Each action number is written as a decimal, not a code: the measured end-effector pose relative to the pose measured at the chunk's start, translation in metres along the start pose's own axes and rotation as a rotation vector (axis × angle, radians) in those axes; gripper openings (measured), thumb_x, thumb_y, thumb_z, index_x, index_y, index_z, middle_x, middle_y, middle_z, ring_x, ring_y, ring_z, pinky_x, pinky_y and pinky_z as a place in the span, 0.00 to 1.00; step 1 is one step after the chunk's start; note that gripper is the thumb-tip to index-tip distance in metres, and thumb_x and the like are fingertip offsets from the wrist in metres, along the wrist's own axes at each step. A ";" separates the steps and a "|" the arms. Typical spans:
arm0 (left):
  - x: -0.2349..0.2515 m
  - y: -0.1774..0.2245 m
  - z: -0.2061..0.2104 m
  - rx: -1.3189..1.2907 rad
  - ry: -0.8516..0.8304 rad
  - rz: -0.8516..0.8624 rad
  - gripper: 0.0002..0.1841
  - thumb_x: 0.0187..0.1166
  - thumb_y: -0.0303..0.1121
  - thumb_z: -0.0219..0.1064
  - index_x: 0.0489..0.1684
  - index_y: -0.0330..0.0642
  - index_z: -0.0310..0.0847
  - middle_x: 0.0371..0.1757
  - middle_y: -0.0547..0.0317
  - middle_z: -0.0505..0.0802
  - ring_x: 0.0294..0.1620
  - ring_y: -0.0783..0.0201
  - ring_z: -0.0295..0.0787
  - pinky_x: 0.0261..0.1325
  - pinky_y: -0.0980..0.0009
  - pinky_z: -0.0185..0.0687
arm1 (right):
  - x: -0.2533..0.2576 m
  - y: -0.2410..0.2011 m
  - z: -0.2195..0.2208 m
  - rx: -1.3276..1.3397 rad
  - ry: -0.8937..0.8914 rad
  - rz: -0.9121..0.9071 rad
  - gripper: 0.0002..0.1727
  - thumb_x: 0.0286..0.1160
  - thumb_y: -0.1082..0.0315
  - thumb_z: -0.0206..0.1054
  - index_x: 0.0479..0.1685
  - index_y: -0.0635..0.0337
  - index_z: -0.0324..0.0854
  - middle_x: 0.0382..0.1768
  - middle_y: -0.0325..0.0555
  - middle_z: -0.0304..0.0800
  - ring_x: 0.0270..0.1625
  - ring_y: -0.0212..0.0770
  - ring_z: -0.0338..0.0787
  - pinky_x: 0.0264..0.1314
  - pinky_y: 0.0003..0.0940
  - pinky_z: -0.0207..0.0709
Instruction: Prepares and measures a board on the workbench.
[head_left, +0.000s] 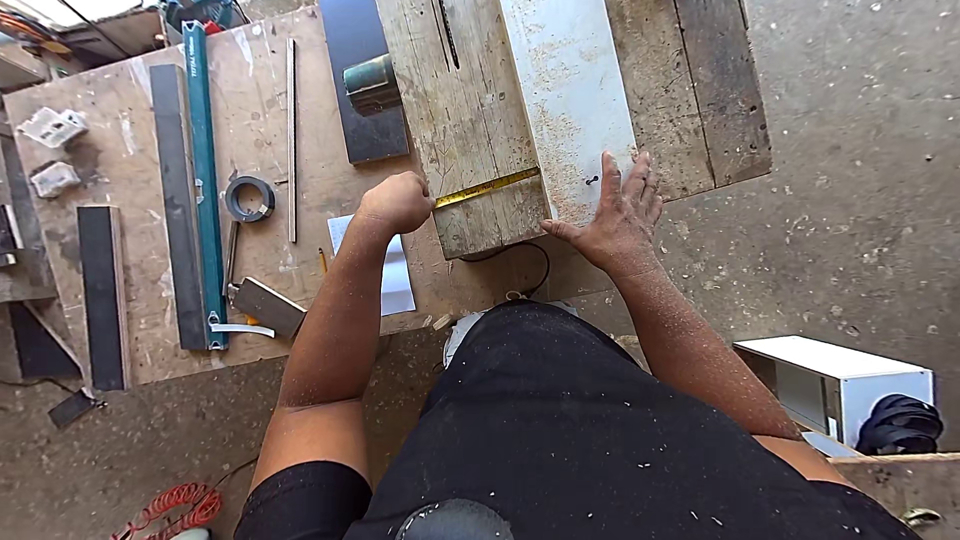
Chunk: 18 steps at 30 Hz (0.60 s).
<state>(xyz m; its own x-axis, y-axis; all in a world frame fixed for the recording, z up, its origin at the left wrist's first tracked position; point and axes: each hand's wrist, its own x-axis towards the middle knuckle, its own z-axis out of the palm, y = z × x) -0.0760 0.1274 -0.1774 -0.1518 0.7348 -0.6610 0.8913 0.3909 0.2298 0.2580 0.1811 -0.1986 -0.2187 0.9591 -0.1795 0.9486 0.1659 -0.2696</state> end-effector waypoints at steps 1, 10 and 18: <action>0.000 0.001 -0.002 0.000 -0.002 -0.001 0.20 0.89 0.45 0.56 0.32 0.44 0.88 0.33 0.48 0.92 0.39 0.45 0.91 0.42 0.34 0.81 | 0.000 0.000 -0.001 0.005 0.002 -0.002 0.79 0.34 0.13 0.72 0.97 0.42 0.44 0.95 0.70 0.34 0.94 0.73 0.42 0.86 0.79 0.43; -0.007 -0.001 -0.005 -0.110 -0.080 0.052 0.20 0.90 0.40 0.57 0.28 0.40 0.89 0.29 0.53 0.92 0.31 0.55 0.89 0.42 0.47 0.83 | 0.001 0.000 0.001 0.016 0.018 -0.003 0.78 0.32 0.13 0.73 0.97 0.41 0.46 0.94 0.71 0.35 0.94 0.74 0.44 0.86 0.79 0.43; -0.005 0.005 -0.006 -0.090 -0.082 0.031 0.20 0.88 0.40 0.58 0.26 0.41 0.88 0.28 0.54 0.92 0.29 0.56 0.88 0.40 0.48 0.81 | 0.001 0.000 0.002 0.019 0.014 -0.003 0.78 0.34 0.13 0.72 0.97 0.42 0.47 0.95 0.70 0.34 0.94 0.73 0.43 0.86 0.79 0.42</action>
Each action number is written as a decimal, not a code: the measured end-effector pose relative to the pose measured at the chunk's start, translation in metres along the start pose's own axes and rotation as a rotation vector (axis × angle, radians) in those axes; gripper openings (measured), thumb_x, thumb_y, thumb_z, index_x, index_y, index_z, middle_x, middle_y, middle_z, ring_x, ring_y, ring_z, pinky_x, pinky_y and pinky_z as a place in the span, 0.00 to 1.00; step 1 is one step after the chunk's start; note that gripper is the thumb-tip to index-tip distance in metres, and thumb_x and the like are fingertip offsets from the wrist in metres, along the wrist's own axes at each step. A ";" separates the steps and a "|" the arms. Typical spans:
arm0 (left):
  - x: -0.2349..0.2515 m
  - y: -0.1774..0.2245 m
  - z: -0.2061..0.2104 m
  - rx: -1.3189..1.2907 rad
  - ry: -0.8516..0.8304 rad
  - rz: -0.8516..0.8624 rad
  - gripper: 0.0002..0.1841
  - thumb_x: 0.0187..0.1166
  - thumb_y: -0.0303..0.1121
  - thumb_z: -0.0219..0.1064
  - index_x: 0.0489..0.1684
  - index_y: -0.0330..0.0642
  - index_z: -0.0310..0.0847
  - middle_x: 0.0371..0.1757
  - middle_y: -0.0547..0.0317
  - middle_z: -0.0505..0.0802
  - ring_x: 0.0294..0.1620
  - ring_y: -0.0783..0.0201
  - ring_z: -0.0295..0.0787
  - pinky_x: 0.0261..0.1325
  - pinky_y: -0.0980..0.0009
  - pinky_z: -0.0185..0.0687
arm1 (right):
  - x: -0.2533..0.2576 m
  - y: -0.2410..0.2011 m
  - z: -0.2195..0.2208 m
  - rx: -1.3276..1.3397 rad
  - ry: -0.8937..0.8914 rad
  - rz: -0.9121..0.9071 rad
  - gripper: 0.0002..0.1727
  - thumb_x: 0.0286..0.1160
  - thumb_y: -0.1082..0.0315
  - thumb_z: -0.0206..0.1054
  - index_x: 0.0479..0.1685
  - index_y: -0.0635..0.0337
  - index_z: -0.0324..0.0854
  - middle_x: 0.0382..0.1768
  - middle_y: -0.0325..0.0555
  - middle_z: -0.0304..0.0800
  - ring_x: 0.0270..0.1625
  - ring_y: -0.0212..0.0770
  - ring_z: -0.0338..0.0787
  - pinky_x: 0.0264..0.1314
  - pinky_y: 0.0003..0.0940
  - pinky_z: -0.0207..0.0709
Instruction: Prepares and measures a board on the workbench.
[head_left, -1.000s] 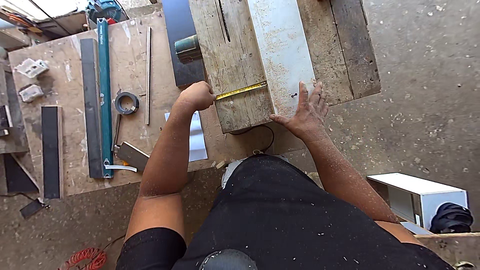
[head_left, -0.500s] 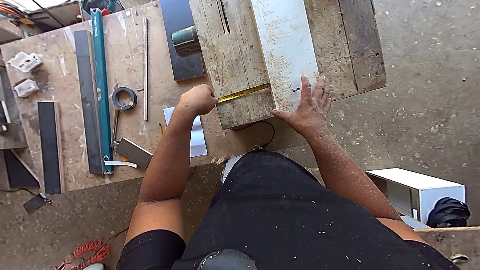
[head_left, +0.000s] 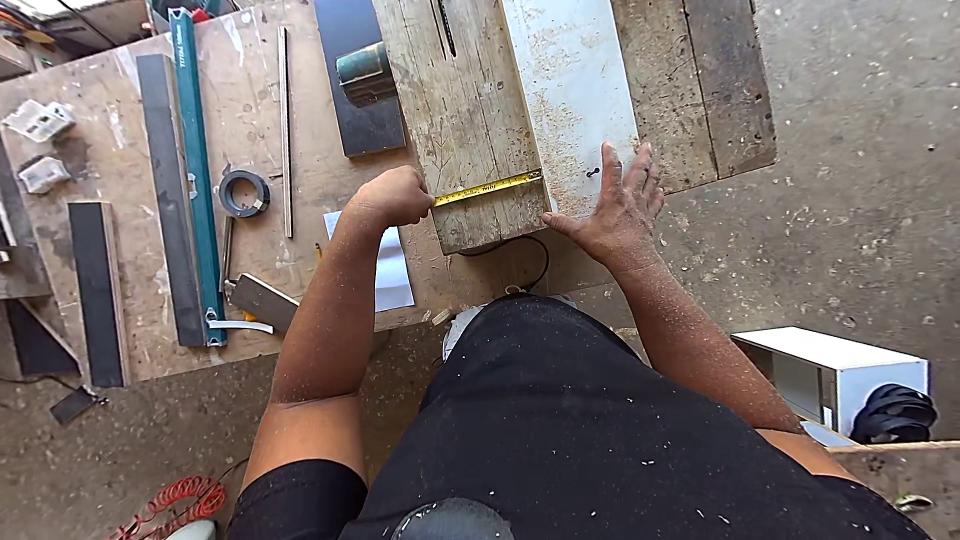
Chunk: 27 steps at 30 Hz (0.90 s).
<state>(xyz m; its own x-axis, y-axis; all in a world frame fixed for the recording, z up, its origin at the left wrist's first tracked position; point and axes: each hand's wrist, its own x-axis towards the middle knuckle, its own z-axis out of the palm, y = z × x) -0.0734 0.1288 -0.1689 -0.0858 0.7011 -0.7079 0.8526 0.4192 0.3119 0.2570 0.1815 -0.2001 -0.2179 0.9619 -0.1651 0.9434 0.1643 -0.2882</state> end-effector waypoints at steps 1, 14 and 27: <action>0.000 0.000 0.000 0.007 0.000 -0.006 0.20 0.88 0.40 0.58 0.26 0.41 0.88 0.28 0.53 0.92 0.30 0.55 0.88 0.40 0.47 0.81 | 0.000 0.000 -0.001 0.002 0.000 0.000 0.78 0.34 0.13 0.72 0.97 0.42 0.47 0.95 0.69 0.34 0.94 0.72 0.43 0.86 0.78 0.42; 0.001 0.000 0.001 0.026 -0.003 0.006 0.21 0.88 0.40 0.58 0.23 0.40 0.87 0.26 0.51 0.91 0.28 0.53 0.87 0.38 0.45 0.80 | 0.000 -0.001 -0.003 -0.012 -0.003 -0.004 0.77 0.35 0.14 0.73 0.96 0.42 0.48 0.94 0.70 0.35 0.94 0.73 0.45 0.86 0.78 0.45; 0.001 -0.002 0.003 0.002 -0.005 0.002 0.20 0.89 0.40 0.58 0.26 0.40 0.88 0.28 0.52 0.92 0.31 0.53 0.89 0.41 0.45 0.82 | 0.000 -0.003 -0.005 0.004 -0.003 -0.002 0.78 0.32 0.14 0.74 0.97 0.42 0.47 0.95 0.69 0.35 0.94 0.73 0.45 0.85 0.78 0.45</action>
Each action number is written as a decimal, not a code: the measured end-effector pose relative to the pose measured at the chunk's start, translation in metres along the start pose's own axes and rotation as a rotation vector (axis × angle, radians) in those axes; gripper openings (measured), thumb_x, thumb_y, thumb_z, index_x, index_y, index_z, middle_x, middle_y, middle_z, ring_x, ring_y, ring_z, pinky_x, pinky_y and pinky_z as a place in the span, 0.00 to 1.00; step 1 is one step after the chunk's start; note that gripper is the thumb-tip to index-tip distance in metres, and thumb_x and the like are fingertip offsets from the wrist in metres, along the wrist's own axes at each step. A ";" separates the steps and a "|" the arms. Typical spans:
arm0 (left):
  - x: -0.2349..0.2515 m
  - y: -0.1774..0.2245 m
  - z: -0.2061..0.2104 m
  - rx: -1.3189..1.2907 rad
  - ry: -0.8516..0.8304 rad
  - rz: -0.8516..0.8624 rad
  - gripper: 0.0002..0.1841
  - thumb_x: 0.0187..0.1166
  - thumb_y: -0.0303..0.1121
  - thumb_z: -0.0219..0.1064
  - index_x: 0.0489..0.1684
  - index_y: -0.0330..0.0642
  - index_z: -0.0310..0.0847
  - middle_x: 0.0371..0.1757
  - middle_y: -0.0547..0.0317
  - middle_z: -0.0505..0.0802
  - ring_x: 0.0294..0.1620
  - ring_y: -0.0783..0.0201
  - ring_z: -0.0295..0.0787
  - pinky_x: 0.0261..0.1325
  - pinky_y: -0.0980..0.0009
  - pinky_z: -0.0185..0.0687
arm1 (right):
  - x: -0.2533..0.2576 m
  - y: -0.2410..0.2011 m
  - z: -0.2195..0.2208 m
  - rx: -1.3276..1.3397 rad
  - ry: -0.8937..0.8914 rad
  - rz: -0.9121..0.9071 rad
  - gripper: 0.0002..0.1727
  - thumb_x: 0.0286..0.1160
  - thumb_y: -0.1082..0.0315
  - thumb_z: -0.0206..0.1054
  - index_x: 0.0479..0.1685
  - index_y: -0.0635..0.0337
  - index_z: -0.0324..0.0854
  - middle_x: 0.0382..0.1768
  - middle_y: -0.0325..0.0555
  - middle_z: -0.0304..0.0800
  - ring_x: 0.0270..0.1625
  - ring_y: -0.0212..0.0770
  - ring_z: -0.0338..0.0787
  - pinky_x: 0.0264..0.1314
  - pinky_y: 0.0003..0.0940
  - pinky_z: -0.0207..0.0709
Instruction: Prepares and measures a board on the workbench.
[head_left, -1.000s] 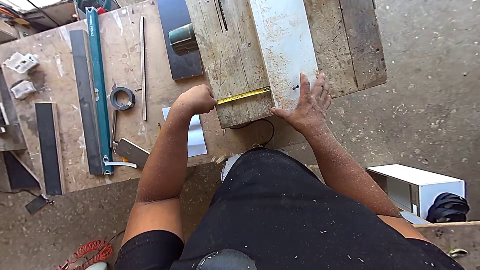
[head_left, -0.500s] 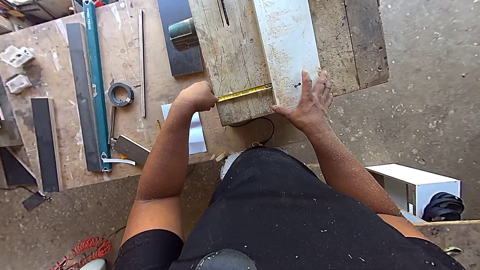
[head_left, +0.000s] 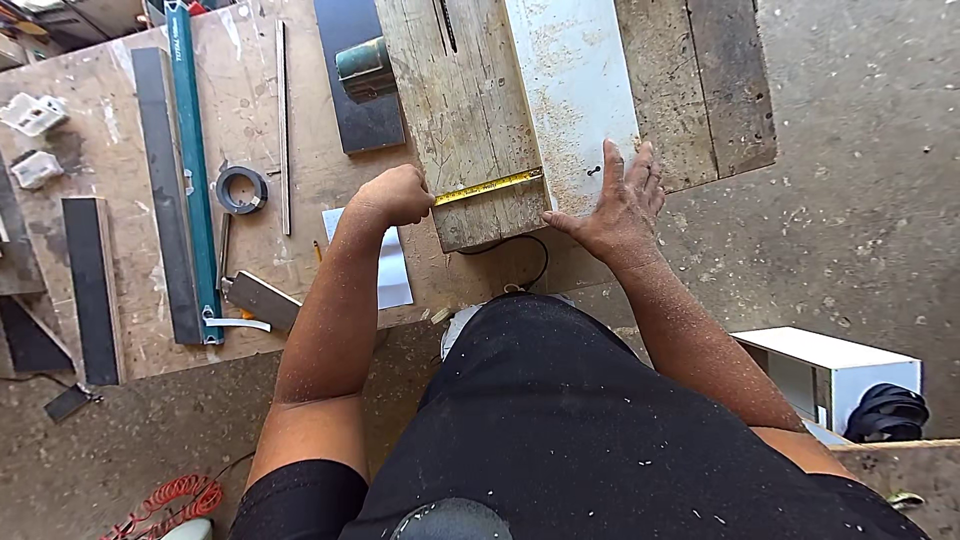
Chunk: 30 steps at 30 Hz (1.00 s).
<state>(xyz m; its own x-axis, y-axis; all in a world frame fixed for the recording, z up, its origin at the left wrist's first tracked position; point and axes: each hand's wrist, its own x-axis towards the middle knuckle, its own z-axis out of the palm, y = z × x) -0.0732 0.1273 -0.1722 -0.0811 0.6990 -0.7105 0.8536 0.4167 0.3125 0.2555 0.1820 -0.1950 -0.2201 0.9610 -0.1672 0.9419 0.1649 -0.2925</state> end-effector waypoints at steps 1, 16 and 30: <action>0.000 0.000 0.000 0.000 0.000 0.003 0.21 0.89 0.40 0.58 0.26 0.40 0.88 0.28 0.52 0.92 0.31 0.53 0.89 0.41 0.45 0.81 | 0.000 0.000 0.000 0.000 0.001 0.001 0.78 0.32 0.14 0.74 0.96 0.42 0.48 0.95 0.70 0.35 0.94 0.73 0.45 0.86 0.78 0.45; -0.017 -0.032 0.014 -0.218 0.080 0.245 0.21 0.90 0.43 0.59 0.27 0.41 0.88 0.27 0.55 0.92 0.30 0.58 0.88 0.41 0.49 0.83 | -0.001 0.000 0.001 -0.008 0.013 0.001 0.78 0.34 0.14 0.73 0.97 0.42 0.47 0.95 0.70 0.35 0.94 0.74 0.44 0.86 0.79 0.45; 0.100 -0.125 0.225 -0.403 0.285 -0.148 0.26 0.77 0.41 0.74 0.70 0.36 0.80 0.64 0.36 0.89 0.68 0.38 0.85 0.73 0.37 0.78 | 0.005 -0.004 -0.008 -0.026 -0.094 0.065 0.77 0.36 0.12 0.70 0.97 0.40 0.47 0.96 0.66 0.32 0.96 0.69 0.39 0.89 0.76 0.39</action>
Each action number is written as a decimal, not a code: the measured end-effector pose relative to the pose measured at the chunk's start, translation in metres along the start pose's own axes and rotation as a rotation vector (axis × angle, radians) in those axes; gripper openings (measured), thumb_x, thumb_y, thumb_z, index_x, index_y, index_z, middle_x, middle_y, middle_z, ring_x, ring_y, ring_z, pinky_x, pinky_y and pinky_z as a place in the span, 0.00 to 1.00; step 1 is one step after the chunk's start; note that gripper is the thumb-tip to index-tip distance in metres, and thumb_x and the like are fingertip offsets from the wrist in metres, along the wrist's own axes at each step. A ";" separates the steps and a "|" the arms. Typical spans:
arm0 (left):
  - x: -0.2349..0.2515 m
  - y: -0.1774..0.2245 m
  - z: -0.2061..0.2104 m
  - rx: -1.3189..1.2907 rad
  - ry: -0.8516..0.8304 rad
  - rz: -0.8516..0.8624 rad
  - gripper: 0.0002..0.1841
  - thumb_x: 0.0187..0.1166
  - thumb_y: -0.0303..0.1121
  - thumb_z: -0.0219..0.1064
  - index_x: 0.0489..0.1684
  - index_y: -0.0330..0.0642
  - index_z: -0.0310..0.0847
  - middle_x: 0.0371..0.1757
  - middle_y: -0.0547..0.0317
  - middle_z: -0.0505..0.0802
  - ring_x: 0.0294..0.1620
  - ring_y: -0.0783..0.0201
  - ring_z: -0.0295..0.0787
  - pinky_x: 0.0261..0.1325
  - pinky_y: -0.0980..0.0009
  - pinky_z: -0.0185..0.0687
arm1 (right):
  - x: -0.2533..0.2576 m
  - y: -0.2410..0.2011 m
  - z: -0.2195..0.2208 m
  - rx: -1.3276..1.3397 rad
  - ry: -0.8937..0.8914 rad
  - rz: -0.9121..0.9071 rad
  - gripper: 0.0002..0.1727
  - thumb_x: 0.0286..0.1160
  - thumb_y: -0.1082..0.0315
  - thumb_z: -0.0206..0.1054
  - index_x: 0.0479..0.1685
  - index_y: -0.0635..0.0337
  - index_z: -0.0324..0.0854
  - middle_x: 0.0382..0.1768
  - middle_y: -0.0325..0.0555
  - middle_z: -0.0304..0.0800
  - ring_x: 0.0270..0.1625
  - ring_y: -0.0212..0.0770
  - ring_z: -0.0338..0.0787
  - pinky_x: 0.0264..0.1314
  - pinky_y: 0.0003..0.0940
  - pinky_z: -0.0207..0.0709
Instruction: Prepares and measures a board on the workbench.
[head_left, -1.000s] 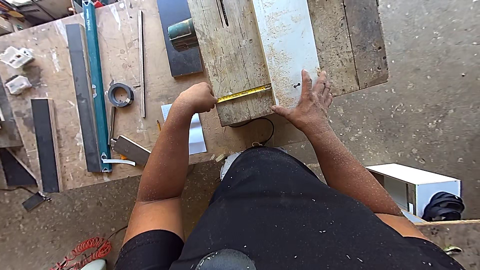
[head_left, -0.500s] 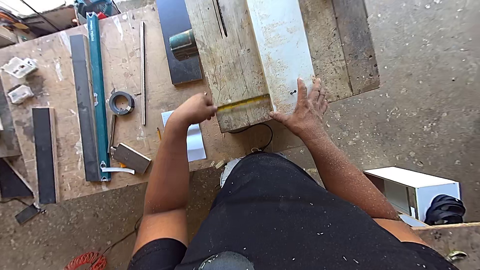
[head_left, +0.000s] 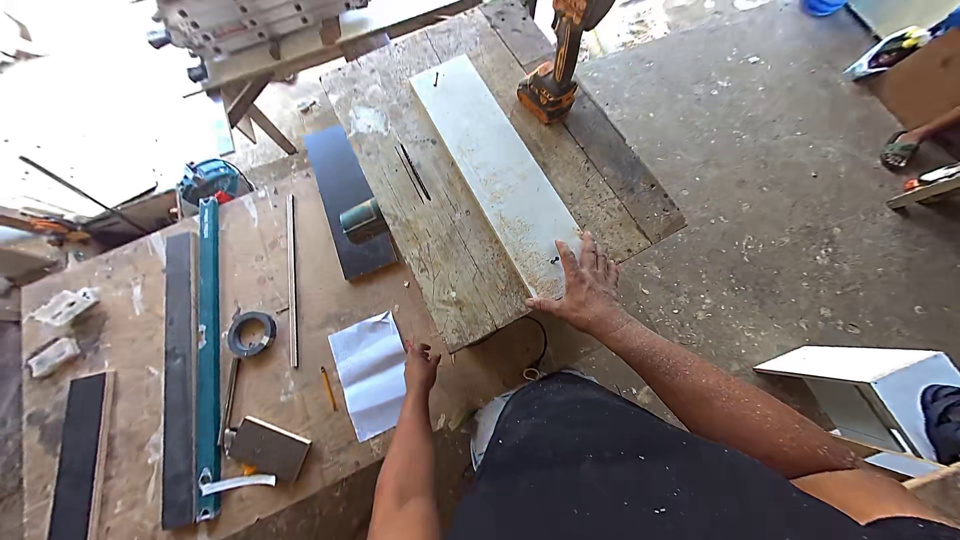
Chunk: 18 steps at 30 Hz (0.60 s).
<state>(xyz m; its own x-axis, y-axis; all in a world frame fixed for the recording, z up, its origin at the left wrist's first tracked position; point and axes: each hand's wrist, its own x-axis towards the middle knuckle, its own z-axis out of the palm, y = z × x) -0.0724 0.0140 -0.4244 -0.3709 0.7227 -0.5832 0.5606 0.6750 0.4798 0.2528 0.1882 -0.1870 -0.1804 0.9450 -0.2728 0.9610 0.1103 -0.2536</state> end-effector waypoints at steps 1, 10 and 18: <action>0.006 -0.003 0.005 0.028 0.001 0.002 0.25 0.77 0.42 0.74 0.69 0.38 0.82 0.68 0.36 0.87 0.71 0.38 0.83 0.73 0.36 0.77 | 0.000 -0.001 0.000 -0.003 -0.007 0.001 0.77 0.37 0.12 0.70 0.97 0.41 0.48 0.96 0.67 0.32 0.96 0.69 0.40 0.89 0.76 0.39; -0.046 0.100 -0.118 -0.306 1.145 0.099 0.25 0.82 0.32 0.63 0.74 0.24 0.74 0.77 0.27 0.79 0.82 0.34 0.72 0.85 0.47 0.65 | -0.004 0.000 -0.012 -0.066 -0.021 -0.064 0.77 0.38 0.07 0.61 0.97 0.44 0.50 0.94 0.72 0.38 0.94 0.73 0.44 0.87 0.81 0.39; 0.018 0.356 -0.139 0.035 0.572 1.005 0.16 0.85 0.38 0.65 0.62 0.40 0.87 0.75 0.49 0.85 0.79 0.52 0.78 0.80 0.53 0.76 | 0.007 0.005 -0.047 -0.164 -0.209 -0.147 0.73 0.46 0.11 0.64 0.97 0.45 0.50 0.92 0.74 0.45 0.92 0.74 0.52 0.84 0.87 0.36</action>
<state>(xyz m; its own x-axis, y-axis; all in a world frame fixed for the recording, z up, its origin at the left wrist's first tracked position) 0.0176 0.2880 -0.1732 -0.0222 0.8990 0.4374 0.8100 -0.2403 0.5350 0.2661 0.2095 -0.1467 -0.3427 0.8333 -0.4338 0.9394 0.3053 -0.1556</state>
